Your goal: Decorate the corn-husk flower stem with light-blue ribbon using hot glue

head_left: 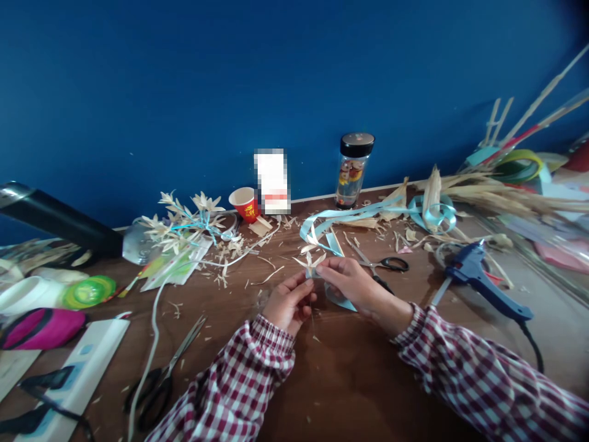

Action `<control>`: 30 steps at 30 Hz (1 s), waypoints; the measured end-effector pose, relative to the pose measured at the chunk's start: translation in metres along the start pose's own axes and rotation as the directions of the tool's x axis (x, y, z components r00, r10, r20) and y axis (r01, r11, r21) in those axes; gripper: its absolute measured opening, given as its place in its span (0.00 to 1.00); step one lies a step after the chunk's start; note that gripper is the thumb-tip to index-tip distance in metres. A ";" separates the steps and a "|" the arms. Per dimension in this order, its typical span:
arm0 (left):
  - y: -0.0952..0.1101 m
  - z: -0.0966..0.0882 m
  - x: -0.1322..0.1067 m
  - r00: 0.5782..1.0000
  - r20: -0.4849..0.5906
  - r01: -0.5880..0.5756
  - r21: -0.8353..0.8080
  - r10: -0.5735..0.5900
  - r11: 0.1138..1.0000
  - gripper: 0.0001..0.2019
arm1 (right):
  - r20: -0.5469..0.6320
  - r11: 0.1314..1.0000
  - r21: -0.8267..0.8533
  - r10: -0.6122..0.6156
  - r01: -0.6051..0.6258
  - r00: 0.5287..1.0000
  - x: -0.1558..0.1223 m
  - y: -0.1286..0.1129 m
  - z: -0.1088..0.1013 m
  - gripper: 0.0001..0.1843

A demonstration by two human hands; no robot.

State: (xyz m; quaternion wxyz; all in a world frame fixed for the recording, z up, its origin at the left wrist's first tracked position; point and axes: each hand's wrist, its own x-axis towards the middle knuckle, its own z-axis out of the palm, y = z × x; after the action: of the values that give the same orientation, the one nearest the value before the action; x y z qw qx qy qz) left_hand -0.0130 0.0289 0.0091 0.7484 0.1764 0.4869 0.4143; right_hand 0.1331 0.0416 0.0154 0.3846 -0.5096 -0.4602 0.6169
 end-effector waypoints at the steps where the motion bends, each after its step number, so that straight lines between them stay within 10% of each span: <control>1: 0.000 0.000 0.000 1.000 -0.008 0.002 0.000 -0.002 1.000 0.10 | 0.004 1.000 0.000 0.000 0.000 1.000 0.000 0.000 0.000 0.13; 30: -0.011 0.004 0.000 0.978 -0.113 -0.162 0.118 0.175 0.980 0.17 | 0.030 0.996 -0.080 -0.027 0.030 0.999 0.001 0.001 -0.003 0.14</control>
State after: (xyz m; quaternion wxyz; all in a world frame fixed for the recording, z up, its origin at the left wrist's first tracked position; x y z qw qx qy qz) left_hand -0.0041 0.0232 0.0036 0.6685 0.2317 0.5370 0.4595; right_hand 0.1363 0.0430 0.0143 0.3658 -0.5093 -0.4974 0.5995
